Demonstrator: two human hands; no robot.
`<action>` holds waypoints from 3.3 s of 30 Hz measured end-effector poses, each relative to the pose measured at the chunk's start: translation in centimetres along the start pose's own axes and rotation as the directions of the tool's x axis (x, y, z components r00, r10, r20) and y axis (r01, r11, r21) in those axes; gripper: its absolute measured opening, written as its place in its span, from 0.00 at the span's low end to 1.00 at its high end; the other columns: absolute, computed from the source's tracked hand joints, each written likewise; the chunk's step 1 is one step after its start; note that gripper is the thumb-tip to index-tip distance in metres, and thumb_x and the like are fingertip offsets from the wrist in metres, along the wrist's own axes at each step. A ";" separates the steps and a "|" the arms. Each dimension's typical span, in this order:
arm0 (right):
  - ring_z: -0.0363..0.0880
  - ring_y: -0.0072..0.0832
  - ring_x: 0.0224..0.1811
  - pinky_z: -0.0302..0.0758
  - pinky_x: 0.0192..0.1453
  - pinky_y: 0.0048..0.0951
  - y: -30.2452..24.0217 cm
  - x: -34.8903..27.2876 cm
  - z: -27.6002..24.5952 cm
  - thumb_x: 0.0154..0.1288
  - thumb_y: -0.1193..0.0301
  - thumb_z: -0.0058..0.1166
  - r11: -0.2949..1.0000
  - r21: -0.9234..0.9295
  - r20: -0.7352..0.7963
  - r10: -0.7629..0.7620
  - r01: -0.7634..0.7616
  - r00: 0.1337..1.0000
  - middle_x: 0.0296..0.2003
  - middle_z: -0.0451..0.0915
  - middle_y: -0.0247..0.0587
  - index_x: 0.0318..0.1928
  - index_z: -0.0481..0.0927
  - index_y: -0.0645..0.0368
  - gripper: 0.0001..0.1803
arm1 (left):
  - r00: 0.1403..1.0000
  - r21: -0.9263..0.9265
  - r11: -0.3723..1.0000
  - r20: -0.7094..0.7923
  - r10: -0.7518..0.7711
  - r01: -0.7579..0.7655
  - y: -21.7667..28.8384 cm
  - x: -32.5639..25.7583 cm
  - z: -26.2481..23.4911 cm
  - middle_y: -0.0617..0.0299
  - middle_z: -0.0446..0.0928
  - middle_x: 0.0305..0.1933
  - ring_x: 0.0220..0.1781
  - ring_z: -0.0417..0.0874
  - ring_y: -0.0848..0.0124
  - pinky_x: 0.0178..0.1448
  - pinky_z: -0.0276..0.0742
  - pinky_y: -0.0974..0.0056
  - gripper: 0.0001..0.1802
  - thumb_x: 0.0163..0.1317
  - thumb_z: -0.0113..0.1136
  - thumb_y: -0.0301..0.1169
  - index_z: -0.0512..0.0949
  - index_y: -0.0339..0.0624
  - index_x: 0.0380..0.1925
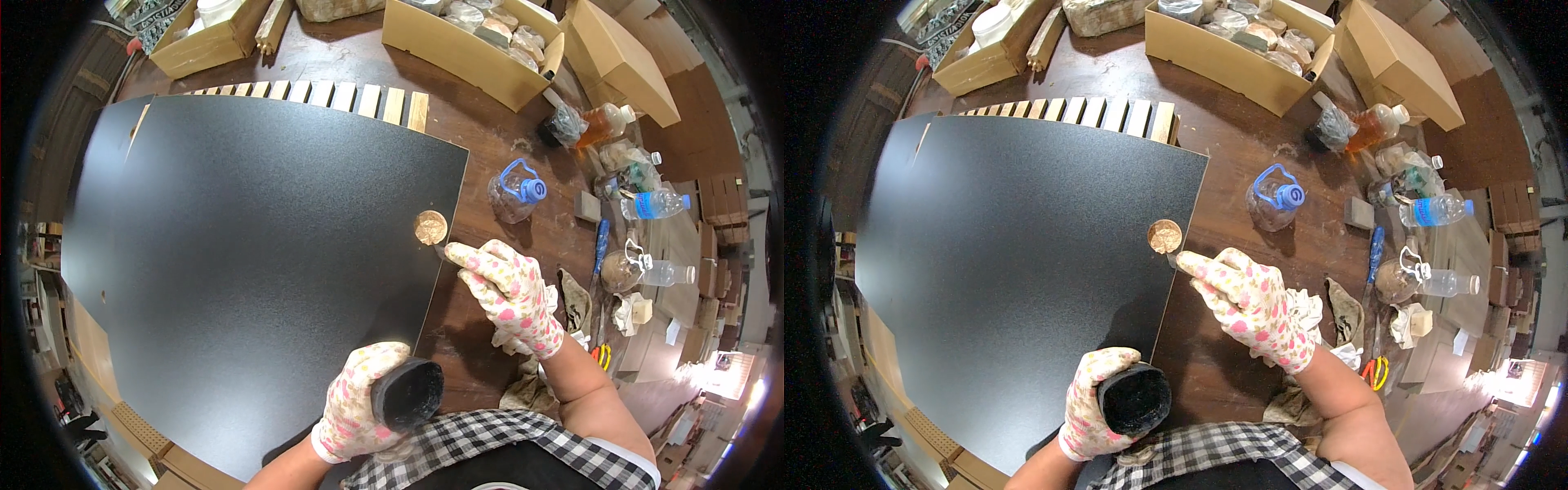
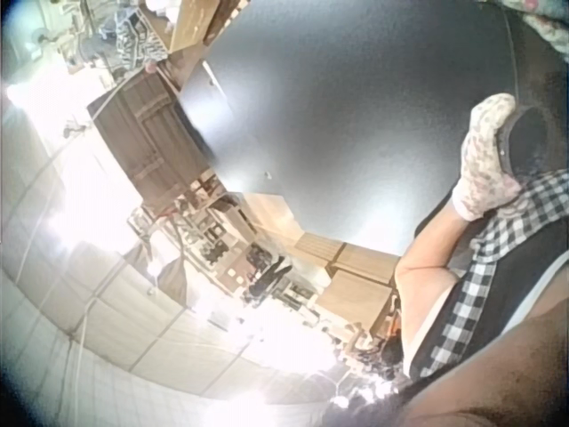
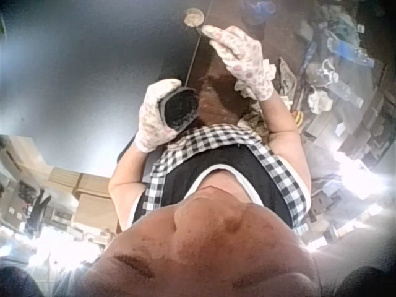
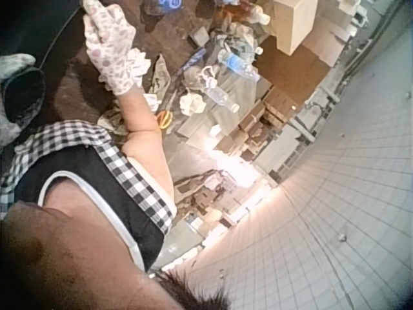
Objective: The person wipes down a black furniture panel with a cloth, applies a cleaning liquid from a bottle, and then uses a small tool to apply putty to holes in the wood panel.
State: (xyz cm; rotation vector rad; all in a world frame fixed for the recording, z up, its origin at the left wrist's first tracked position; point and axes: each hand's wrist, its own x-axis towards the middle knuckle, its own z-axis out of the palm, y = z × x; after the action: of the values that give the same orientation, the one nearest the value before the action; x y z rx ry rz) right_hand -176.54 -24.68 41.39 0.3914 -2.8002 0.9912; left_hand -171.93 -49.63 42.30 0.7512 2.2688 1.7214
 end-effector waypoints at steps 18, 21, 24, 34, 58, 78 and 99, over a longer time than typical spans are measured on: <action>0.75 0.33 0.22 0.71 0.23 0.32 0.1 0.3 -0.2 0.57 0.74 0.58 0.994 -0.046 0.026 -0.097 0.099 0.995 0.27 0.73 0.36 0.51 0.79 0.48 0.19 | 1.000 0.021 1.000 0.019 0.015 -0.015 0.6 0.5 -0.2 0.46 0.73 0.51 0.50 0.78 0.52 0.53 0.76 0.57 0.39 0.36 0.74 0.25 0.67 0.37 0.52; 0.75 0.33 0.22 0.71 0.23 0.32 0.2 0.2 0.1 0.57 0.74 0.57 0.997 -0.043 0.019 -0.065 0.066 0.998 0.27 0.73 0.36 0.51 0.79 0.47 0.20 | 1.000 0.033 0.999 0.020 0.005 -0.006 0.7 0.5 -0.2 0.47 0.73 0.51 0.51 0.78 0.53 0.54 0.75 0.57 0.39 0.36 0.75 0.25 0.67 0.37 0.52; 0.75 0.33 0.22 0.71 0.24 0.31 0.3 0.3 0.3 0.58 0.74 0.57 0.996 -0.008 -0.002 -0.090 0.090 0.996 0.28 0.74 0.36 0.51 0.79 0.47 0.19 | 1.000 0.033 0.999 0.028 -0.004 0.003 0.8 0.5 -0.3 0.47 0.73 0.51 0.51 0.78 0.53 0.54 0.75 0.57 0.39 0.36 0.75 0.26 0.67 0.37 0.53; 0.75 0.32 0.23 0.71 0.25 0.30 -0.1 0.6 0.7 0.54 0.78 0.60 0.993 0.112 -0.059 -0.043 0.049 0.997 0.25 0.73 0.37 0.48 0.81 0.52 0.18 | 0.999 0.052 0.999 0.033 -0.011 0.009 0.8 0.5 -0.3 0.46 0.73 0.51 0.51 0.78 0.53 0.54 0.75 0.57 0.39 0.36 0.75 0.26 0.67 0.38 0.52; 0.73 0.32 0.21 0.70 0.22 0.32 -0.5 1.4 -0.9 0.57 0.71 0.56 0.991 -0.095 0.058 -0.090 0.096 0.994 0.26 0.70 0.36 0.52 0.79 0.44 0.20 | 0.999 0.053 0.999 0.041 0.002 -0.004 0.9 0.7 -0.3 0.46 0.73 0.51 0.51 0.78 0.53 0.54 0.75 0.57 0.38 0.38 0.74 0.26 0.67 0.37 0.52; 0.76 0.35 0.28 0.73 0.27 0.33 -1.9 1.6 -2.6 0.51 0.76 0.52 0.923 -0.334 0.266 -0.102 0.191 0.959 0.30 0.71 0.39 0.54 0.76 0.51 0.25 | 0.999 0.062 0.998 0.051 -0.004 0.001 0.8 0.5 -0.3 0.45 0.72 0.52 0.52 0.77 0.52 0.55 0.75 0.56 0.40 0.37 0.75 0.26 0.66 0.37 0.53; 0.76 0.34 0.30 0.72 0.27 0.34 -2.0 2.0 -2.7 0.53 0.74 0.51 0.904 -0.386 0.313 -0.061 0.186 0.948 0.31 0.71 0.40 0.55 0.74 0.50 0.25 | 1.000 0.061 0.998 0.031 0.000 -0.002 1.0 0.7 -0.2 0.46 0.73 0.51 0.50 0.78 0.53 0.53 0.76 0.57 0.38 0.37 0.73 0.24 0.66 0.37 0.52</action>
State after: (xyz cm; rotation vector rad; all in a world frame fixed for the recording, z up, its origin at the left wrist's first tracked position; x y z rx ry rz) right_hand -177.70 -24.85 45.16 0.6971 -3.0879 0.3137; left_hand -172.34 -49.23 43.40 0.7852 2.3105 1.6361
